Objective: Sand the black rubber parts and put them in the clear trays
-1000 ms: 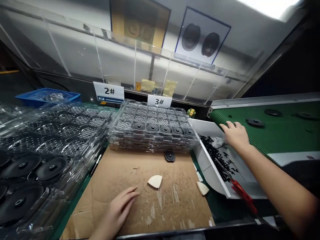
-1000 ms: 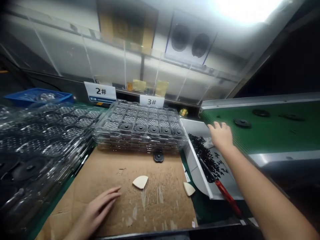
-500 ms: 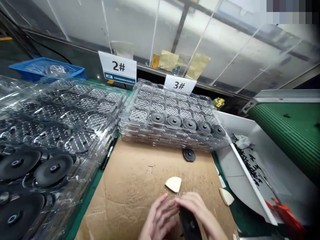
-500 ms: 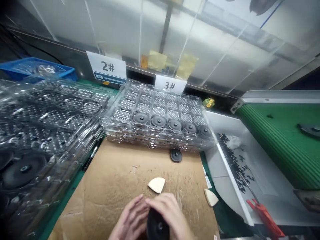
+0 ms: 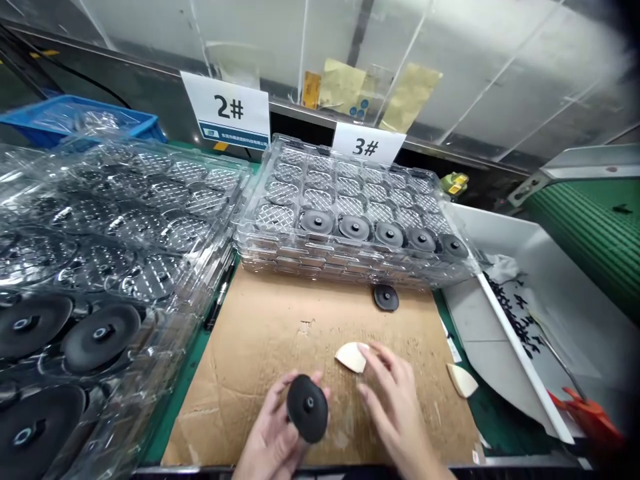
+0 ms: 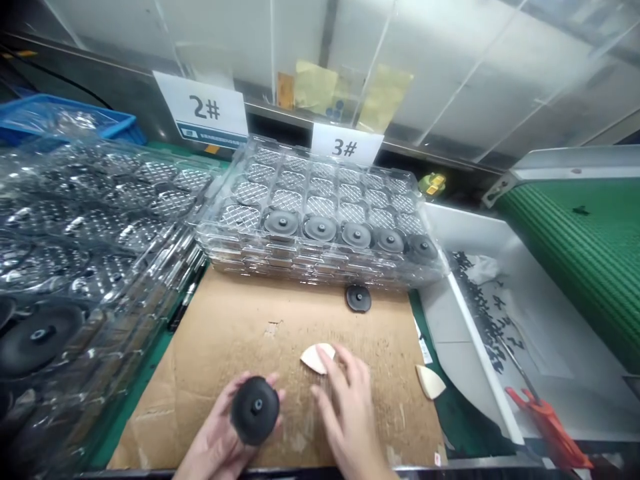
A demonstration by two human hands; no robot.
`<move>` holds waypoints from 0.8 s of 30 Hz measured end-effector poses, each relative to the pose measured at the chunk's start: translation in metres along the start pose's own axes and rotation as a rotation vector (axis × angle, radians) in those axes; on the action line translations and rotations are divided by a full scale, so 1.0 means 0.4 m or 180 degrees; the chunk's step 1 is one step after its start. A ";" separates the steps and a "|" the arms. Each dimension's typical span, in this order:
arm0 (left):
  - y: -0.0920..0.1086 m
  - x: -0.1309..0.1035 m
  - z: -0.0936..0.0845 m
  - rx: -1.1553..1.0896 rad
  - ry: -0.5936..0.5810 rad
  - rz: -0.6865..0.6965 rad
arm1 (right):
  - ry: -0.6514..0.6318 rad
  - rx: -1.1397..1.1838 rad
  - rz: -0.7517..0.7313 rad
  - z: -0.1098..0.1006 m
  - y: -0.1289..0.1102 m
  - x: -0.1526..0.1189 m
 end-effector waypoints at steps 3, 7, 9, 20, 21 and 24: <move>0.049 -0.004 0.000 -0.0088 0.0118 0.0173 | 0.0009 -0.0242 0.0151 0.035 0.070 0.019; 0.078 -0.020 0.029 -0.0079 0.0175 0.0307 | 0.0006 0.0100 0.0062 0.063 0.088 0.066; 0.079 -0.034 0.045 -0.0056 0.0259 0.0408 | 0.0022 0.0334 0.0063 0.058 0.082 0.089; 0.016 -0.083 0.111 0.0328 0.0171 0.0417 | -0.0382 0.1449 -0.0134 -0.006 -0.018 -0.029; 0.010 -0.082 0.121 0.0383 0.0144 0.0431 | -0.0350 0.1518 -0.0059 -0.039 -0.023 -0.023; -0.005 -0.078 0.158 0.0543 0.0095 0.0495 | -0.0220 0.1901 -0.0102 -0.164 -0.075 -0.011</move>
Point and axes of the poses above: each hand's wrist, its own x-axis towards the middle knuckle, its own z-axis out of the palm, y = z × x, the point moved 10 cm from there along x, towards the middle knuckle, and after that the axes turned 8 degrees about z, right-handed, at the moved point
